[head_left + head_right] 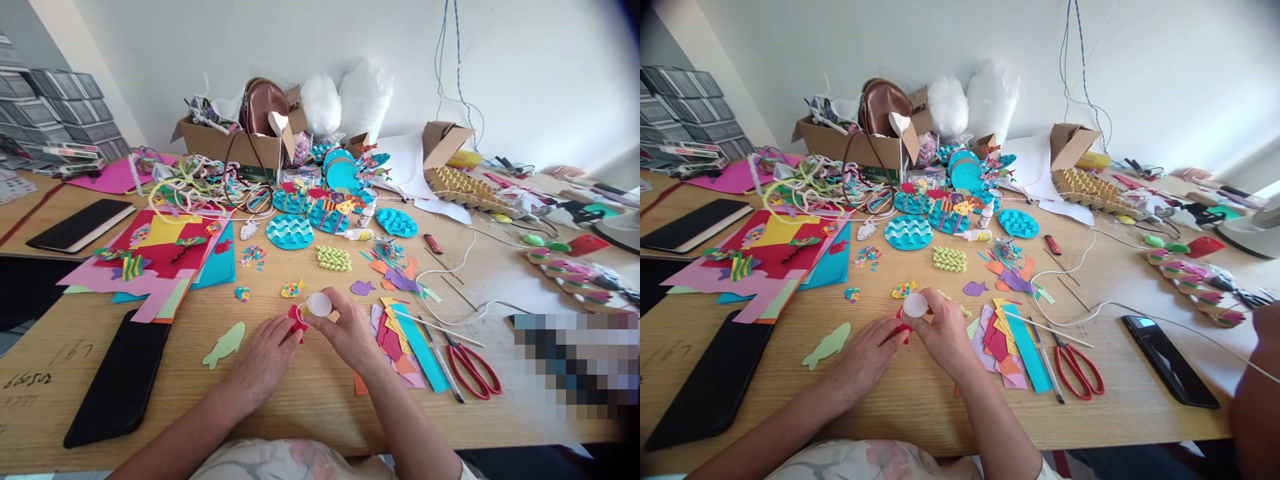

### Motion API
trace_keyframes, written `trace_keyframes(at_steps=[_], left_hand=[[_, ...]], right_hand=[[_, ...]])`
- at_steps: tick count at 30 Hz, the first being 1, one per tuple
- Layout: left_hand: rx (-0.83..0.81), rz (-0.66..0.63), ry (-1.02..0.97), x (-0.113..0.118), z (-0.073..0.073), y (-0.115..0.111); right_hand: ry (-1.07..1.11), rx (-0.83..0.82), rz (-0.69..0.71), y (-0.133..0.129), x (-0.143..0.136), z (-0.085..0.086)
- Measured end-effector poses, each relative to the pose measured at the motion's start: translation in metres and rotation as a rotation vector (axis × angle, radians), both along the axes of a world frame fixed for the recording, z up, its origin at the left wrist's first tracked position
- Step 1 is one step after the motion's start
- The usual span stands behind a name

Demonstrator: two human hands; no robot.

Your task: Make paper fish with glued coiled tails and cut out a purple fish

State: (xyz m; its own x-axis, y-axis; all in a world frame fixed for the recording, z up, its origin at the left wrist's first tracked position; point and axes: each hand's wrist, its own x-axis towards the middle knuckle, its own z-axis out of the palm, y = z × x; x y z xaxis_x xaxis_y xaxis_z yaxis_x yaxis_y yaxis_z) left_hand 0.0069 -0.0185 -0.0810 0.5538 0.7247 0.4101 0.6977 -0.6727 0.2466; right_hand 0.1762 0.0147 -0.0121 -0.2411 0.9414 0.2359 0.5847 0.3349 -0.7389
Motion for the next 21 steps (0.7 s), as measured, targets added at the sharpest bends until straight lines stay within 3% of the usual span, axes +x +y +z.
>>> trace_keyframes(at_steps=[15,21], left_hand=[[-0.011,0.022,0.023,0.0025,-0.0031,-0.0006],[0.09,0.051,-0.004,0.0034,-0.009,0.0006]], right_hand=[[0.015,0.032,0.001,0.0027,-0.0021,-0.0025],[0.049,0.022,0.006,0.0027,-0.0041,-0.0032]])
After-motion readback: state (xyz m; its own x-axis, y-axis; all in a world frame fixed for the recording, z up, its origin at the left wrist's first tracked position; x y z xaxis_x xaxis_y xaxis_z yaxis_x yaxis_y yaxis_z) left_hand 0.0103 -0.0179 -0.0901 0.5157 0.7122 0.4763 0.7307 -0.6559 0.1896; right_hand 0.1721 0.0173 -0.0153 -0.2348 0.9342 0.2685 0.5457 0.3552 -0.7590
